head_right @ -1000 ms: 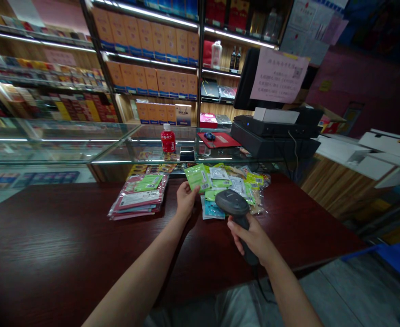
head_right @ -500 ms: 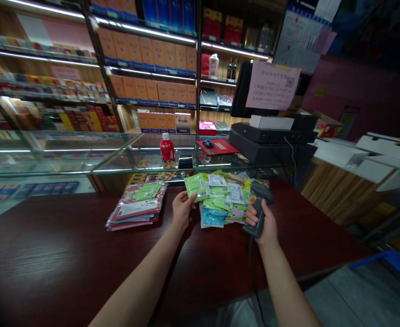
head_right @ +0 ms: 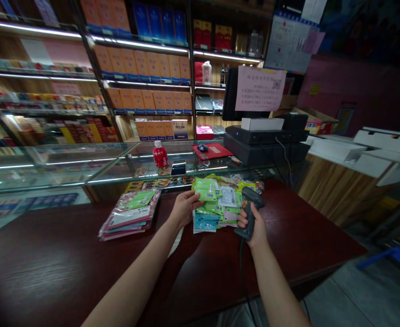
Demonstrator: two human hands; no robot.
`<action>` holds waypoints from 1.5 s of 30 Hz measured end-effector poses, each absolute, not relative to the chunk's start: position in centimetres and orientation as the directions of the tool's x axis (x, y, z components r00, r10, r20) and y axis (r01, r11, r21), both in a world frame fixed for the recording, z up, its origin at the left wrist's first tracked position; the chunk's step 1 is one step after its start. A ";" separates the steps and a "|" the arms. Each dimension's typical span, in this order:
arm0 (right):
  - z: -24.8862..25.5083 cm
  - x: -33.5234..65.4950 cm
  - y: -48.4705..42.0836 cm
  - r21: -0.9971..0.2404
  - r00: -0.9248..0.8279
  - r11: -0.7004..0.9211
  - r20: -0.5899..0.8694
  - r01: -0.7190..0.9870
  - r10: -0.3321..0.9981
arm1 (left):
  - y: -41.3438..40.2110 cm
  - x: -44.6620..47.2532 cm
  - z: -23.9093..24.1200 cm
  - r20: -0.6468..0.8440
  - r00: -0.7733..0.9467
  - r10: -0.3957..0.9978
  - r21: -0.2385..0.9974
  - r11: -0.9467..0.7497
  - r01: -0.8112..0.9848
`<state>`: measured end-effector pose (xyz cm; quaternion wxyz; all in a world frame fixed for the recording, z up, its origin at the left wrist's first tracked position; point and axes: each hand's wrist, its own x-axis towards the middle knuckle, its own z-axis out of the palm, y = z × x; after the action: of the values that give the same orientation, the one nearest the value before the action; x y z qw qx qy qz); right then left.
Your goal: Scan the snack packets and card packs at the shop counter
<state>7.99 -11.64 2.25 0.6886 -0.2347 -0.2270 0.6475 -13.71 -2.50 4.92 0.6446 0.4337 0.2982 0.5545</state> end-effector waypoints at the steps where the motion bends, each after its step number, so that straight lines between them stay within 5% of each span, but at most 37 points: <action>1: 2.2 8.0 -11.7 -0.612 0.057 0.051 0.011 -0.789 0.998 | -2.0 -13.2 5.3 0.086 0.207 0.975 0.896 0.015 -0.444; 7: 2.0 8.2 -12.2 -0.487 0.051 0.033 -0.022 -0.873 0.998 | 1.2 -11.0 6.6 0.023 0.014 1.000 0.967 -0.019 -0.252; 12: 1.8 8.3 -12.5 -0.433 0.029 0.018 -0.020 -0.901 0.999 | 1.7 -11.9 6.4 0.181 -0.116 0.977 0.971 -0.158 0.181; 17: 1.6 8.2 -12.6 -0.458 0.022 0.007 -0.028 -0.889 0.999 | 0.3 -15.4 7.1 0.369 -0.112 0.922 0.763 -0.232 0.603; 22: 1.5 8.0 -12.8 -0.482 0.015 -0.007 -0.042 -0.876 0.999 | -0.3 -21.5 8.3 0.410 -0.187 0.893 0.450 -0.020 0.893; 26: 1.6 8.0 -12.8 -0.495 0.019 -0.009 -0.052 -0.869 0.998 | -0.5 -26.4 8.9 0.362 -0.364 0.858 0.238 0.292 0.926; 32: 1.4 7.9 -12.8 -0.503 0.022 -0.009 -0.056 -0.864 0.998 | -0.7 -29.8 9.1 0.089 -0.474 0.876 0.186 0.453 0.872; 40: 1.5 7.8 -12.7 -0.513 0.045 0.007 -0.061 -0.859 0.997 | -1.2 -30.1 9.6 0.126 -0.498 0.858 0.301 0.446 0.843; 45: 1.7 7.7 -12.7 -0.522 0.041 0.001 -0.065 -0.853 0.997 | -1.7 -29.3 9.4 0.284 -0.418 0.863 0.497 0.240 0.834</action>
<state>7.67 -12.74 1.69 0.6880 -0.2176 -0.1653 0.6723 -29.26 -1.73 9.36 0.0245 0.5391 0.7871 0.2988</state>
